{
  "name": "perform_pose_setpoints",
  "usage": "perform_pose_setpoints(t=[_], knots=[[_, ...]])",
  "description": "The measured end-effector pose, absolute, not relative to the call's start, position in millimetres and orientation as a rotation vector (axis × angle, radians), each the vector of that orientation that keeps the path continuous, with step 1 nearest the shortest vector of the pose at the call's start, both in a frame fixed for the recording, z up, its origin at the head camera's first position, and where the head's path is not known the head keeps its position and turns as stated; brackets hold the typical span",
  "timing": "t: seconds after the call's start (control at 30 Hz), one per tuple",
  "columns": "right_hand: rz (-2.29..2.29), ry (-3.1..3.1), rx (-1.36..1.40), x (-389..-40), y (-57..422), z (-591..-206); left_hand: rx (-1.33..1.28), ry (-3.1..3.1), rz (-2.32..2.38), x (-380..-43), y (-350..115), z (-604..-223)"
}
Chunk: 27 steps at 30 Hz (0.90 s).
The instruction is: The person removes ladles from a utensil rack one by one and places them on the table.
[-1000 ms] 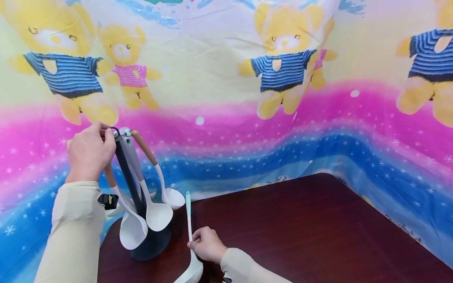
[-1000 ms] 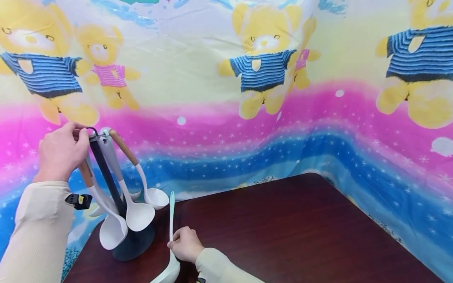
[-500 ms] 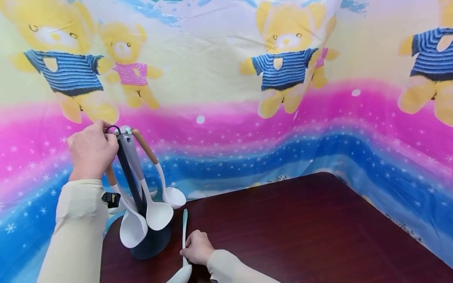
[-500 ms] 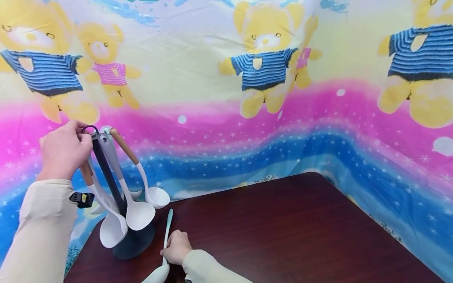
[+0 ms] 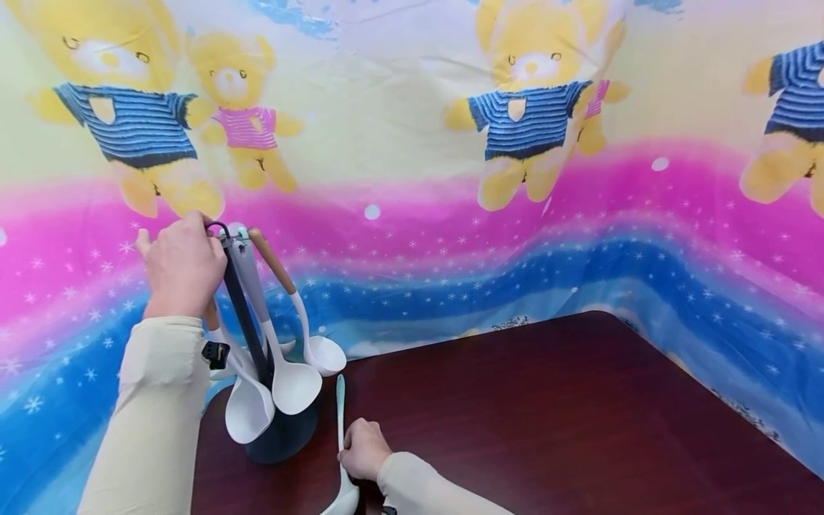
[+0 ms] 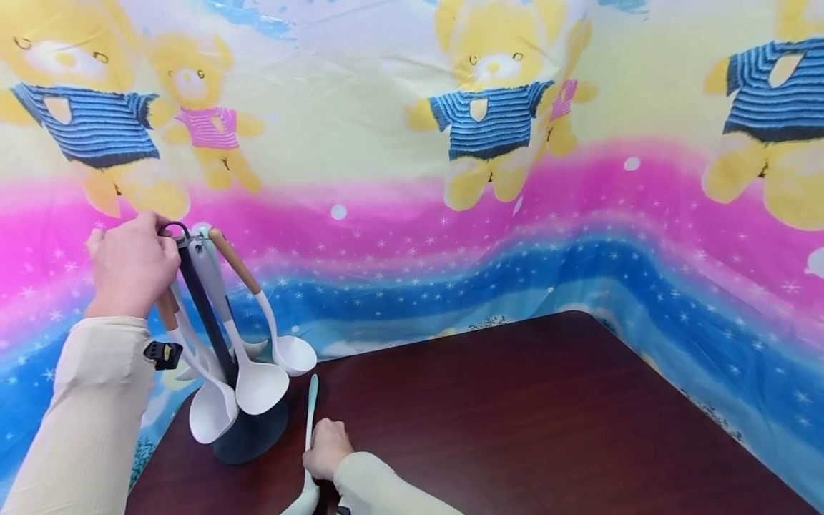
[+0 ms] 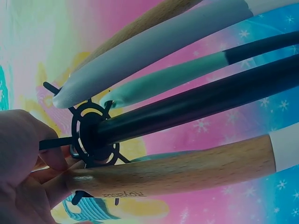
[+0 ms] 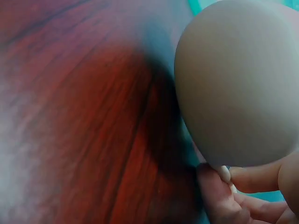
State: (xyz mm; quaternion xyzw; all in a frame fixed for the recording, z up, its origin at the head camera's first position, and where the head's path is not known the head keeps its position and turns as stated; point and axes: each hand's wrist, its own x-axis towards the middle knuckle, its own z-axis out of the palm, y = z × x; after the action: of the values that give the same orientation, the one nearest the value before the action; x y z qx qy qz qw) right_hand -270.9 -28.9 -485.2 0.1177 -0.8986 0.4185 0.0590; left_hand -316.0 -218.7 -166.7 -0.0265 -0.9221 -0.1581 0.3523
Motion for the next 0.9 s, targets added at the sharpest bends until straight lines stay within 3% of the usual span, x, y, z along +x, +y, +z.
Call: perform_pose_setpoints(t=[0.63,0.9], knots=[[1.124,-2.914,0.202,-287,-33,-474,-0.031,-2.411,-0.399,-319,-214,-163],[1.201,-2.829,0.388,-293,-27,-429,-0.046,-2.372,-0.449,-320,-216,-168]])
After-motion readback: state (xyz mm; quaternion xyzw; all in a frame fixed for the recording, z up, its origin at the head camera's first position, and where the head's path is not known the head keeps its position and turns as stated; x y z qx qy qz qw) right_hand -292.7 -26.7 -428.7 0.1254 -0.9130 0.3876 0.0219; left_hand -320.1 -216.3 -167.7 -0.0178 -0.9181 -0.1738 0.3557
